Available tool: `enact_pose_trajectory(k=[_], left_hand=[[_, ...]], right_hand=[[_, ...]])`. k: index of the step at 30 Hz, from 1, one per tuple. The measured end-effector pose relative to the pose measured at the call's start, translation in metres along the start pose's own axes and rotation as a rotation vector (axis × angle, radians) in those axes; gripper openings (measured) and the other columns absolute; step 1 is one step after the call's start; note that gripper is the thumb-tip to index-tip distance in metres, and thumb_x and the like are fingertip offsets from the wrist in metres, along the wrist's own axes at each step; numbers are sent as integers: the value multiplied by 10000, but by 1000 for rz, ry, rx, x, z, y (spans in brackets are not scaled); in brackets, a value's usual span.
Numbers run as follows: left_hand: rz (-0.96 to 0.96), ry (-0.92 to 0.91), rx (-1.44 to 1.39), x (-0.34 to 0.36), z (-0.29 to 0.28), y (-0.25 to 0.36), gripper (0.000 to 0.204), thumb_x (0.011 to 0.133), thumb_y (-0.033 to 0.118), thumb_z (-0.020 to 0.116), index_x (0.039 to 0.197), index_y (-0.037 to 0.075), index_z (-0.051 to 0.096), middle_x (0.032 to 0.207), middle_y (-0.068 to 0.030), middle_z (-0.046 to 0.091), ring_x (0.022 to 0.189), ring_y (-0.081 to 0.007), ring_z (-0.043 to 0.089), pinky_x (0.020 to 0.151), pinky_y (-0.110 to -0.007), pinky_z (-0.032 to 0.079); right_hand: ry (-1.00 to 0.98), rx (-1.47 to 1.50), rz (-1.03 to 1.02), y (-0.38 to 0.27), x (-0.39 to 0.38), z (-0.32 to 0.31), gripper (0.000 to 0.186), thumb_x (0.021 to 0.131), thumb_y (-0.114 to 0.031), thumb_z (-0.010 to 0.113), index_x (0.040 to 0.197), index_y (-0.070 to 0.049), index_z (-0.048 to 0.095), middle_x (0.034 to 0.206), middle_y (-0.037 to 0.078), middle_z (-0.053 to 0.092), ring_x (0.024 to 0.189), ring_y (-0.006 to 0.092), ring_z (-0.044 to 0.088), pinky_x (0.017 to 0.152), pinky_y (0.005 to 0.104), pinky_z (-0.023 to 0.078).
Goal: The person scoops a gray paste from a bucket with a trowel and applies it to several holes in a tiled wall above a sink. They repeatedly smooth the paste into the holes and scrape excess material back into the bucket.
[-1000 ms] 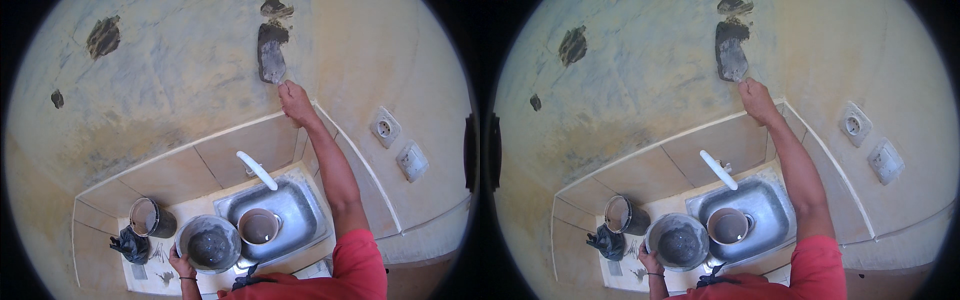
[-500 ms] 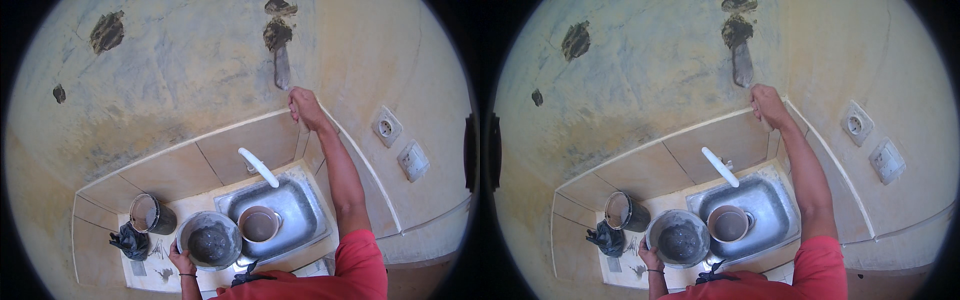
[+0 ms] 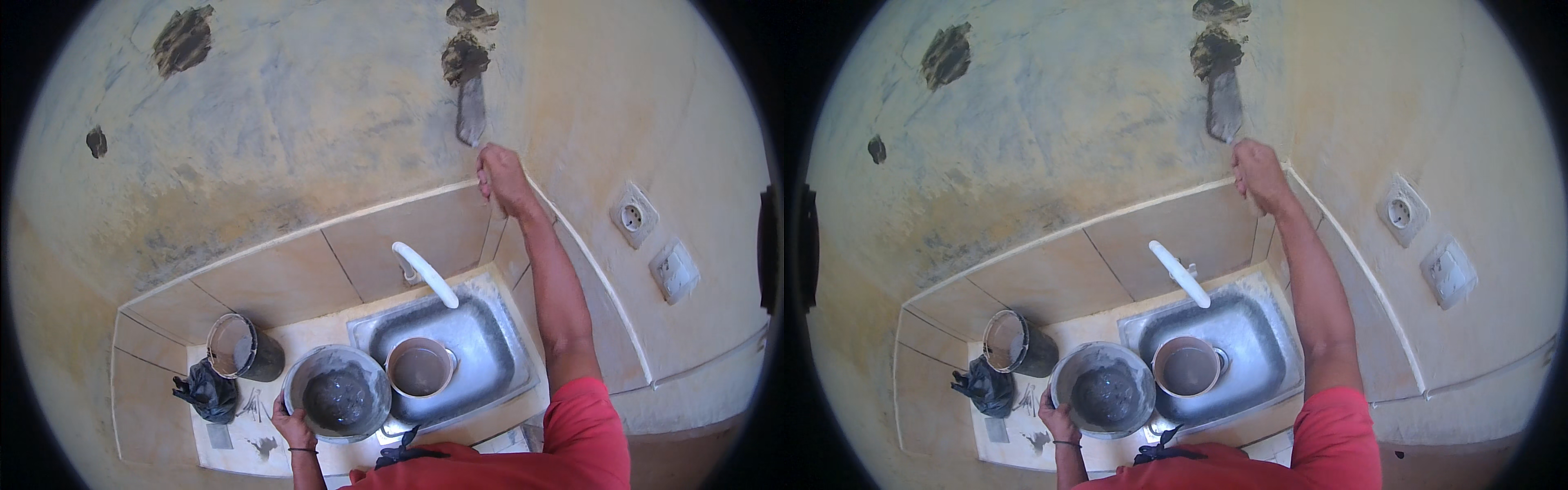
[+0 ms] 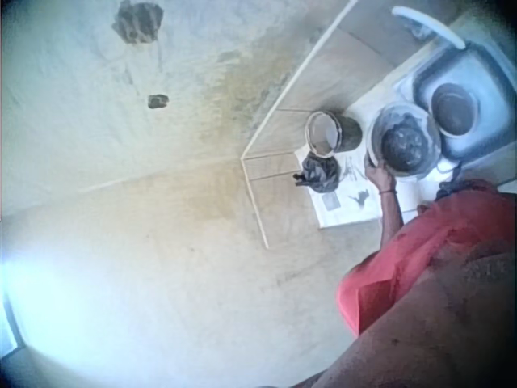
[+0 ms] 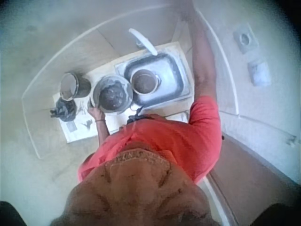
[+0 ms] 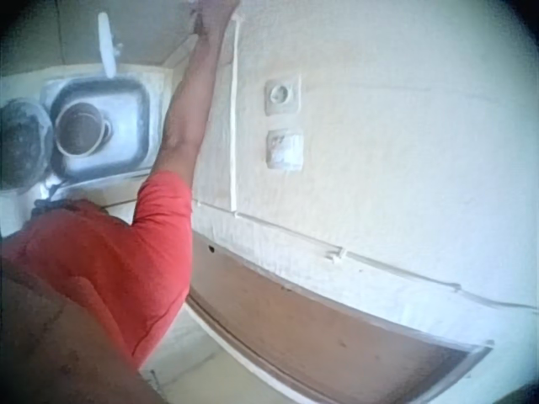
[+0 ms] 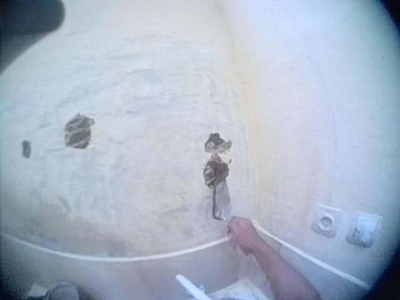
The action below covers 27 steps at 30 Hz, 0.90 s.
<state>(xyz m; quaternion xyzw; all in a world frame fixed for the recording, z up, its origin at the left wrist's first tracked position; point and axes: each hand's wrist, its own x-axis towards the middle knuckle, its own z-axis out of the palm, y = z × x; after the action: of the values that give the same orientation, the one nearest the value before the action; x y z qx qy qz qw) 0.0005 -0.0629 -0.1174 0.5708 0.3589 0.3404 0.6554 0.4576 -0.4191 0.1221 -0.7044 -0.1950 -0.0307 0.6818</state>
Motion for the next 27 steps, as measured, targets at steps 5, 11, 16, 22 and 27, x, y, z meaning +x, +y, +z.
enact_pose_trajectory(k=[5,11,16,22,27], left_hand=[[-23,15,41,-1,1,6,619,655,-205,541,1251,-51,602,1213,-138,664,1097,-251,655,1027,-389,502],[-40,6,-3,3,-2,0,638,646,-204,520,1260,-52,599,1219,-140,662,1098,-260,656,1033,-390,498],[-21,0,19,4,-4,-4,637,645,-199,509,1258,-54,600,1218,-138,663,1100,-259,658,1029,-390,502],[-43,31,7,4,-1,2,638,636,-195,509,1253,-60,601,1217,-138,663,1098,-256,658,1024,-387,506],[-54,49,-1,1,0,-1,632,647,-197,513,1258,-62,597,1232,-143,655,1115,-261,651,1042,-394,494]], right_hand=[[-109,-129,76,-11,-27,9,302,1029,-279,482,838,-54,545,650,23,493,479,123,482,432,304,418],[76,35,-8,-23,-4,-8,354,1038,-317,486,828,-38,543,636,24,491,477,120,481,421,308,413],[-6,-114,65,-20,-21,19,349,1022,-308,499,826,-26,558,648,33,505,476,125,486,418,307,408],[33,-144,11,-24,-26,8,365,1034,-317,492,816,-28,538,624,25,488,460,122,482,416,309,412],[109,-204,-61,-30,3,12,397,1025,-335,501,826,5,551,631,50,509,464,137,511,419,328,431]])
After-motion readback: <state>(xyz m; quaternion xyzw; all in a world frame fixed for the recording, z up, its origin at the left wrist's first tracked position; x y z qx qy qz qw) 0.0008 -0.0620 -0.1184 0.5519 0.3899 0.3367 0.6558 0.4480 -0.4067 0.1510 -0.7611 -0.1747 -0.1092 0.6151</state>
